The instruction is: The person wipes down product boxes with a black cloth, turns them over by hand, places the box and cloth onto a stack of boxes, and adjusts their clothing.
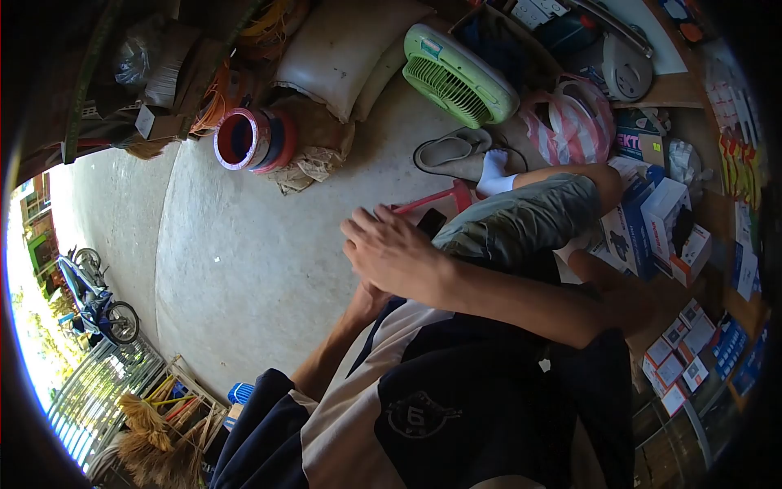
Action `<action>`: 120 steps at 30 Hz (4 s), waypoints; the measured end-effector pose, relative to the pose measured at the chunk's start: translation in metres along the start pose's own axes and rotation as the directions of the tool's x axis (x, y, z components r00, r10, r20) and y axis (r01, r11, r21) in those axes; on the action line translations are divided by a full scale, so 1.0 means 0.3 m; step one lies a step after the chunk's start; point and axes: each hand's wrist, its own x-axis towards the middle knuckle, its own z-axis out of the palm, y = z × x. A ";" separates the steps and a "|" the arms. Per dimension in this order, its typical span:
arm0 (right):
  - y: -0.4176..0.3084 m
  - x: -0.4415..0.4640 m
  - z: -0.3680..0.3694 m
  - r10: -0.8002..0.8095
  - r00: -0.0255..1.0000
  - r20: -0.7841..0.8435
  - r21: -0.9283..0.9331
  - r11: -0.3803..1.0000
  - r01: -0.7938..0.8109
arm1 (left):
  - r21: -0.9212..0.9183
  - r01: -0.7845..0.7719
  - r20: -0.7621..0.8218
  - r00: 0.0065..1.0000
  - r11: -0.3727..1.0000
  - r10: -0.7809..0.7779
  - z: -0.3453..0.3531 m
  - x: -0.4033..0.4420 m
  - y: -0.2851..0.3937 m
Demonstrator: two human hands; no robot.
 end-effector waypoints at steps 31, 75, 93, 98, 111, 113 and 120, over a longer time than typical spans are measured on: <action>0.166 -0.031 -0.037 -0.043 0.664 0.746 0.583 -0.438 -0.684 | -0.328 0.148 0.039 0.989 0.933 -0.144 0.026 -0.058 0.152; -0.306 -1.034 -0.137 0.741 -0.488 0.461 0.558 -0.670 -0.490 | 0.710 -0.643 0.702 0.679 0.287 -0.216 0.798 0.493 0.326; 0.063 -0.317 -0.032 0.535 0.812 0.236 0.779 0.396 -0.487 | 0.501 0.244 -0.013 0.962 0.830 -0.274 0.019 0.351 0.465; 0.048 -0.092 0.318 0.078 0.774 0.629 0.679 0.431 -0.594 | 0.449 0.300 -0.064 0.950 0.842 -0.305 0.019 0.358 0.389; 0.151 -0.664 0.033 0.669 0.737 -0.101 0.840 0.454 -0.297 | 0.460 0.282 -0.028 0.952 0.842 -0.304 0.038 0.401 0.339; 0.104 -0.839 -0.065 0.840 0.486 -0.242 0.751 0.479 -0.454 | 0.472 0.258 -0.006 0.957 0.843 -0.290 0.029 0.412 0.320; -0.304 -1.168 -0.168 0.837 -0.120 -0.534 0.409 0.131 -0.903 | 0.493 -0.338 0.446 0.890 0.802 0.101 0.052 0.569 0.308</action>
